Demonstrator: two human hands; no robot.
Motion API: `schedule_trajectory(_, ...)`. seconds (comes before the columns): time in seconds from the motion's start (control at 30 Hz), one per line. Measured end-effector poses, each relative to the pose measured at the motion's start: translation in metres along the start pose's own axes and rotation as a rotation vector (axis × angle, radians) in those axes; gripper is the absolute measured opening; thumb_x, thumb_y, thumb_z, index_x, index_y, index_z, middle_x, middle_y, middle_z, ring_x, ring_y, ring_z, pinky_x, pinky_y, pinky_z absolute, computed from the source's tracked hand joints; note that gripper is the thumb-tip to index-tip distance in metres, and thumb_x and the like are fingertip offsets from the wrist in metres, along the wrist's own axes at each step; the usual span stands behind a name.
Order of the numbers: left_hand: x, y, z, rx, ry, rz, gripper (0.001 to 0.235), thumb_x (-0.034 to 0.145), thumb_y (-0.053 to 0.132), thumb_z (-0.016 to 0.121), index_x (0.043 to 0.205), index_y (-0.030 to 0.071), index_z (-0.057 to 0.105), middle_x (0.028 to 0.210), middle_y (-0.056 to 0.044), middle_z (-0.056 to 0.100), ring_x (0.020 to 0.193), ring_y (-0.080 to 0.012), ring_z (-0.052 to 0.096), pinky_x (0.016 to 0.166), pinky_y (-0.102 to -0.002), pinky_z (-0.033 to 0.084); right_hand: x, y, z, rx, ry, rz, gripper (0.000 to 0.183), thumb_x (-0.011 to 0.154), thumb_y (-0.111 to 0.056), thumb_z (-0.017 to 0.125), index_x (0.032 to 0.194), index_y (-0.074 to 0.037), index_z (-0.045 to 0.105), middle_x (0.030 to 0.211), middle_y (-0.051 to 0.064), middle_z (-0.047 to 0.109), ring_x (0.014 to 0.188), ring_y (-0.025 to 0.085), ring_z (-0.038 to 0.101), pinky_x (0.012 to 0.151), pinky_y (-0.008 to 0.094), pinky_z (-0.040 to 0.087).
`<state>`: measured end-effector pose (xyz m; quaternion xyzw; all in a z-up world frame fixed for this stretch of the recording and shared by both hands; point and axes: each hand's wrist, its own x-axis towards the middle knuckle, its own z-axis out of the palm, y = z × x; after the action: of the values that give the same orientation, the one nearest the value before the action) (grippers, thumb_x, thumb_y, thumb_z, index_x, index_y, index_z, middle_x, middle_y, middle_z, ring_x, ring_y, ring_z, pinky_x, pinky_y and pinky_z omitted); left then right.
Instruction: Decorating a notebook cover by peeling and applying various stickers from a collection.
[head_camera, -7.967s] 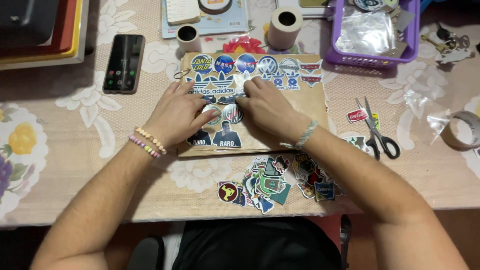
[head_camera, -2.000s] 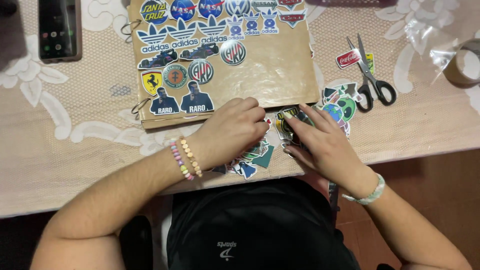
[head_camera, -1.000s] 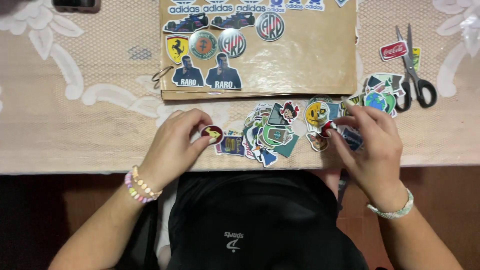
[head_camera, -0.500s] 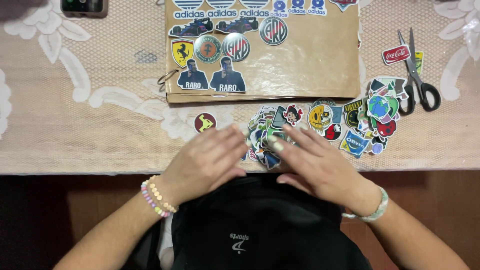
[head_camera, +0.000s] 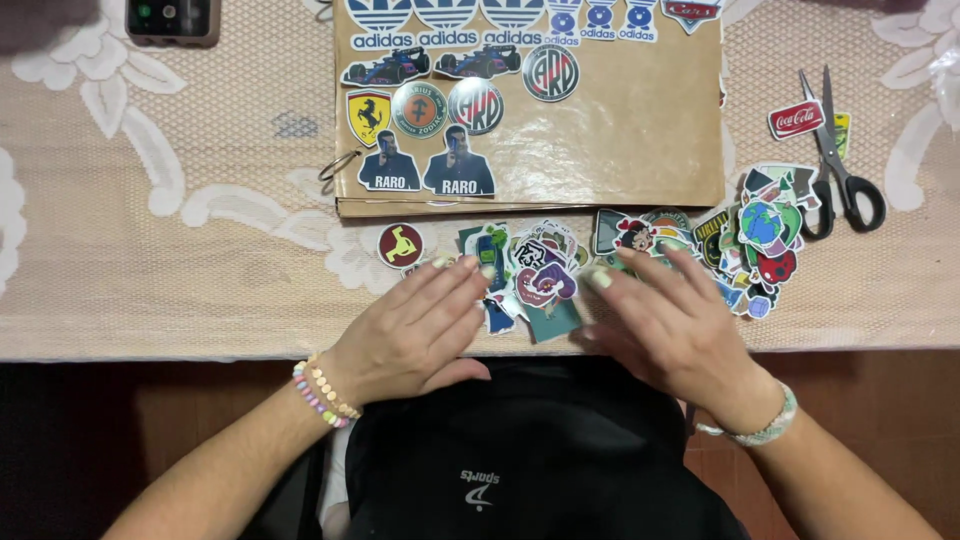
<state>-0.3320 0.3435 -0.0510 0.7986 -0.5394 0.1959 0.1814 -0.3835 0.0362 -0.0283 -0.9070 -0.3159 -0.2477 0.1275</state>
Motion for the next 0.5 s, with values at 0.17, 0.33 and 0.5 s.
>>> schedule_trajectory(0.17, 0.014, -0.002, 0.004, -0.071, -0.167, 0.031, 0.081, 0.09, 0.072, 0.033, 0.143, 0.013, 0.05, 0.151, -0.016, 0.049, 0.143, -0.0332, 0.043, 0.119, -0.05, 0.029, 0.019, -0.002, 0.007, 0.086, -0.135, -0.119, 0.061, 0.097, -0.047, 0.057, 0.139, -0.003, 0.052, 0.138, 0.015, 0.063, 0.135, 0.036, 0.054, 0.11, 0.058, 0.038)
schedule_trajectory(0.33, 0.002, -0.01, -0.006, -0.038, -0.243, -0.033, 0.093, 0.085, 0.079, 0.026, 0.148, 0.015, 0.047, 0.154, -0.016, 0.045, 0.145, -0.0347, 0.039, 0.119, -0.052, 0.027, -0.002, 0.016, 0.005, -0.014, -0.128, -0.057, 0.061, 0.095, -0.049, 0.059, 0.131, -0.001, 0.061, 0.121, 0.013, 0.07, 0.13, 0.036, 0.058, 0.112, 0.057, 0.039)
schedule_trajectory(0.5, -0.007, -0.011, -0.005, 0.026, -0.158, -0.037, 0.087, 0.089, 0.078, 0.033, 0.133, 0.007, 0.057, 0.147, -0.019, 0.052, 0.141, -0.036, 0.047, 0.116, -0.054, 0.033, -0.007, 0.018, 0.01, -0.053, 0.048, 0.011, 0.024, 0.099, -0.018, 0.063, 0.119, -0.007, 0.071, 0.107, 0.005, 0.073, 0.118, 0.032, 0.067, 0.105, 0.053, 0.051)
